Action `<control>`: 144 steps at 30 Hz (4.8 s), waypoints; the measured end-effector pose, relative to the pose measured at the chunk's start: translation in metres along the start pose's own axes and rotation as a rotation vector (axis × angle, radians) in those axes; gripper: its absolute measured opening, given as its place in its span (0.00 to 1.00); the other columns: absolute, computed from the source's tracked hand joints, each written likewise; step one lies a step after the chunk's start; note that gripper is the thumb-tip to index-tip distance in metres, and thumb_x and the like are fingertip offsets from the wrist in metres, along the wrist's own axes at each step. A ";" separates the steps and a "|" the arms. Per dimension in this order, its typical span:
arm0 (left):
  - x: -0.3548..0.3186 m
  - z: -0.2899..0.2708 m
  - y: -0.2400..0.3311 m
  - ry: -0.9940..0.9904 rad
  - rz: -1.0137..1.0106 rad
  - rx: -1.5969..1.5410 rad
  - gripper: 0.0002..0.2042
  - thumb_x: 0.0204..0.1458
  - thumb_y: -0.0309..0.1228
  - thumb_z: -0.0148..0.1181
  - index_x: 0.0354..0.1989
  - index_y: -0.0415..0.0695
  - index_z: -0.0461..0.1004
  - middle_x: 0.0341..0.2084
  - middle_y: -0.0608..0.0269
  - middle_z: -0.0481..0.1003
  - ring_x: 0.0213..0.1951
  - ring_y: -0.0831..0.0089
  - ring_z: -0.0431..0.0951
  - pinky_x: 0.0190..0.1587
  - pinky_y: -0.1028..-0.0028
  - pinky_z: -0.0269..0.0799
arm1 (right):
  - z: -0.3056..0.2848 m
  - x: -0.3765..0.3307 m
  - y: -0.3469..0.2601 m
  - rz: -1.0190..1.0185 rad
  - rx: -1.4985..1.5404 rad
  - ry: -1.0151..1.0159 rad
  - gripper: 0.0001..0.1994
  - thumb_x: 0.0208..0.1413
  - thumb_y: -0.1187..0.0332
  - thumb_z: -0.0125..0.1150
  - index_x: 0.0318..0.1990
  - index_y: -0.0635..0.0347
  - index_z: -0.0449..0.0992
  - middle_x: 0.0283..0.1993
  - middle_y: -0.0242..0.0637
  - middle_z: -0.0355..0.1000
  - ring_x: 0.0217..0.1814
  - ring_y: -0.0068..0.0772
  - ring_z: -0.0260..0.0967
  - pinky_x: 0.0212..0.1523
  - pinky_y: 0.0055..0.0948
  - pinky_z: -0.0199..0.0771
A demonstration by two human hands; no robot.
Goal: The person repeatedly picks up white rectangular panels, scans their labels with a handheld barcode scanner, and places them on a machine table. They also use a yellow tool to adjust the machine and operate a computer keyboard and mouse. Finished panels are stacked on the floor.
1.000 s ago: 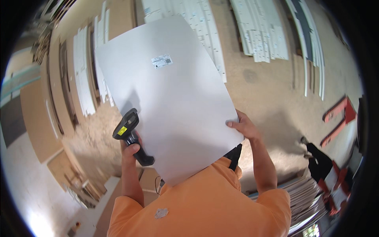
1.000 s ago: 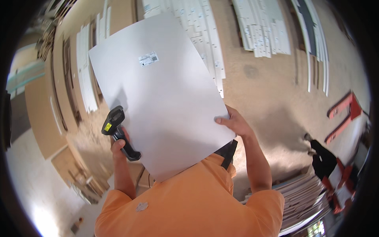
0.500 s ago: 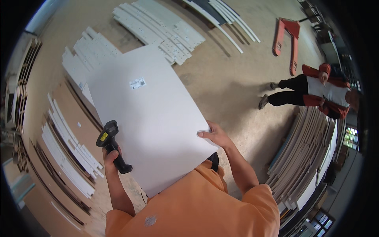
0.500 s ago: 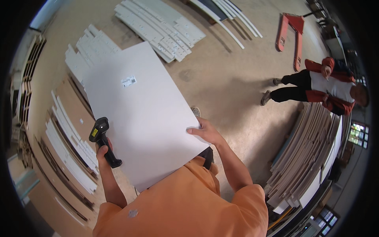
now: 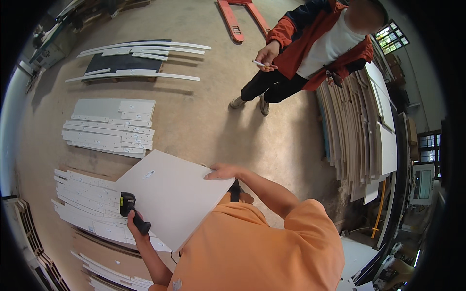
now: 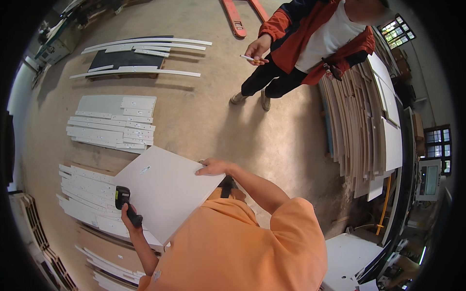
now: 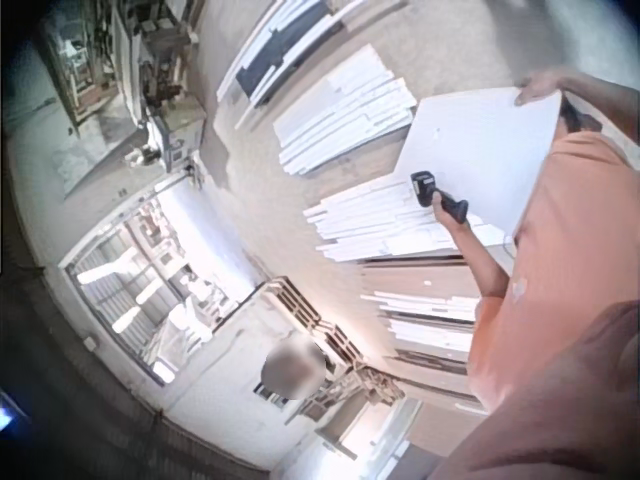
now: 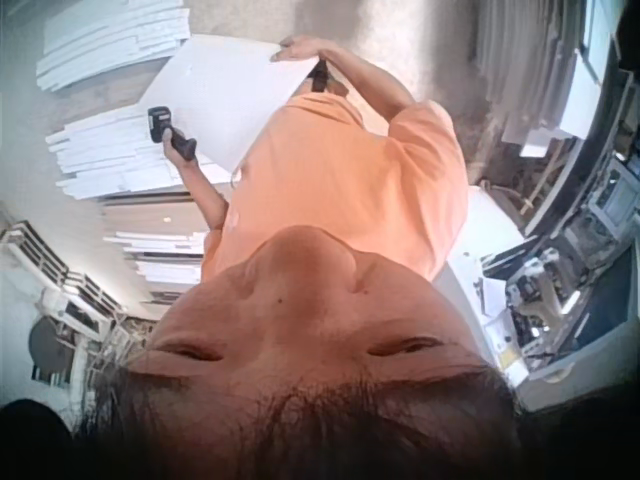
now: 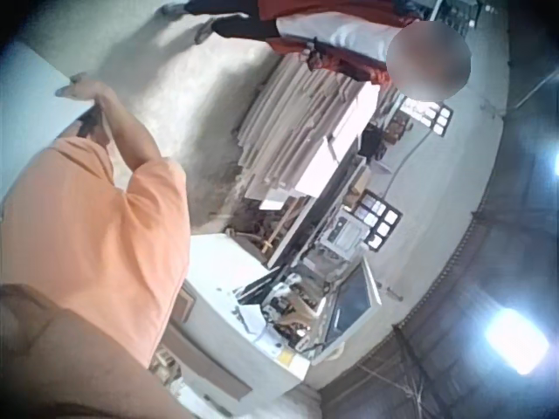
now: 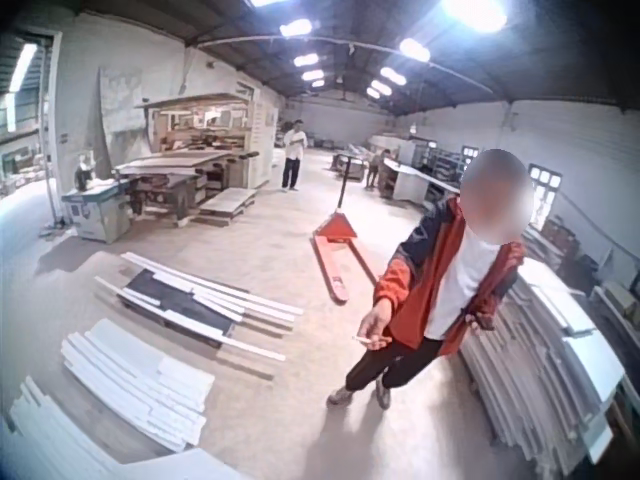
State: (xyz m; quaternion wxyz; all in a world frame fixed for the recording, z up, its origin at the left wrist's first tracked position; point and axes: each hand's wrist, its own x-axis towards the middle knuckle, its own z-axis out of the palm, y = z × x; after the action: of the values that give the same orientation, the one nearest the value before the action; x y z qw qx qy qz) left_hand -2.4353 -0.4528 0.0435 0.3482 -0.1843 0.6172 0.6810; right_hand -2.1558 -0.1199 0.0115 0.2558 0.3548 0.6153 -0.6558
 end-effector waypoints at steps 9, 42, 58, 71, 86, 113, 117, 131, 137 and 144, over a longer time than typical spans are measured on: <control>0.022 0.098 0.052 -0.085 -0.003 0.165 0.10 0.58 0.36 0.61 0.27 0.53 0.66 0.20 0.77 0.61 0.25 0.85 0.62 0.29 0.80 0.56 | -0.035 -0.003 0.011 -0.135 0.079 0.354 0.27 0.58 0.48 0.64 0.48 0.69 0.78 0.42 0.39 0.77 0.42 0.36 0.74 0.46 0.33 0.75; 0.014 0.124 0.096 0.004 0.005 0.367 0.12 0.52 0.40 0.62 0.31 0.42 0.76 0.24 0.71 0.72 0.26 0.80 0.73 0.31 0.78 0.69 | -0.001 -0.044 -0.071 -0.464 1.659 0.444 0.09 0.71 0.65 0.48 0.51 0.55 0.71 0.20 0.23 0.56 0.19 0.16 0.51 0.23 0.21 0.55; 0.019 0.103 0.084 -0.031 0.059 0.158 0.14 0.50 0.41 0.65 0.28 0.42 0.76 0.22 0.71 0.71 0.24 0.80 0.71 0.28 0.78 0.66 | -0.074 0.121 -0.090 0.100 0.185 0.028 0.29 0.57 0.55 0.69 0.54 0.75 0.71 0.44 0.48 0.77 0.38 0.34 0.76 0.37 0.34 0.77; 0.148 0.059 -0.008 -0.095 0.019 -0.077 0.16 0.49 0.45 0.67 0.29 0.43 0.77 0.18 0.70 0.72 0.16 0.77 0.71 0.18 0.76 0.62 | -0.098 0.191 -0.182 -0.020 -0.215 0.460 0.24 0.50 0.59 0.75 0.39 0.79 0.78 0.34 0.49 0.79 0.33 0.38 0.78 0.32 0.36 0.78; 0.599 0.213 0.024 0.319 -0.117 -0.108 0.19 0.45 0.42 0.69 0.31 0.34 0.80 0.25 0.61 0.78 0.29 0.74 0.76 0.33 0.69 0.69 | -0.191 0.691 -0.470 -0.318 -0.837 0.770 0.35 0.48 0.49 0.74 0.54 0.69 0.71 0.53 0.54 0.75 0.55 0.52 0.74 0.58 0.44 0.71; 0.265 0.429 -0.008 0.637 -0.371 -0.556 0.26 0.45 0.50 0.68 0.33 0.32 0.82 0.24 0.48 0.80 0.30 0.62 0.82 0.37 0.65 0.75 | -0.167 0.823 -0.439 -0.711 -1.631 -0.394 0.24 0.50 0.67 0.70 0.49 0.68 0.64 0.42 0.50 0.66 0.44 0.57 0.67 0.52 0.45 0.70; 0.186 0.421 -0.012 0.768 -0.070 -0.719 0.27 0.46 0.50 0.68 0.36 0.30 0.81 0.22 0.50 0.78 0.27 0.63 0.79 0.34 0.65 0.73 | -0.103 0.629 -0.384 -0.480 -1.589 -0.929 0.34 0.54 0.67 0.69 0.62 0.72 0.58 0.53 0.51 0.70 0.50 0.43 0.74 0.50 0.40 0.75; -0.216 0.459 -0.204 1.432 0.376 -1.081 0.19 0.49 0.46 0.69 0.33 0.39 0.84 0.21 0.68 0.75 0.20 0.81 0.67 0.21 0.75 0.60 | 0.057 0.059 -0.124 -0.482 -1.459 -1.978 0.21 0.64 0.68 0.59 0.61 0.70 0.68 0.49 0.46 0.80 0.46 0.36 0.80 0.50 0.31 0.78; -0.273 0.484 -0.255 1.450 0.688 -1.364 0.20 0.51 0.47 0.67 0.42 0.42 0.84 0.23 0.69 0.77 0.15 0.85 0.62 0.16 0.81 0.52 | 0.051 -0.071 -0.076 -0.635 -1.541 -2.442 0.28 0.59 0.70 0.62 0.65 0.67 0.62 0.58 0.47 0.74 0.54 0.43 0.77 0.54 0.37 0.77; -0.332 0.470 -0.323 1.591 0.778 -1.463 0.20 0.51 0.43 0.67 0.46 0.41 0.79 0.36 0.61 0.83 0.22 0.83 0.74 0.16 0.84 0.58 | 0.077 -0.169 0.013 -0.322 -1.683 -2.712 0.37 0.53 0.76 0.63 0.71 0.64 0.55 0.48 0.43 0.70 0.51 0.36 0.71 0.54 0.33 0.72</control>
State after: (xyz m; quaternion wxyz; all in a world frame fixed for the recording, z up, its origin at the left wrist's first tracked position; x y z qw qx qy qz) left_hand -1.8960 -0.0809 0.1196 -0.5646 -0.5175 0.1344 0.6288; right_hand -2.0530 -0.2146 0.1343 -0.6316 0.7617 -0.1429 -0.0190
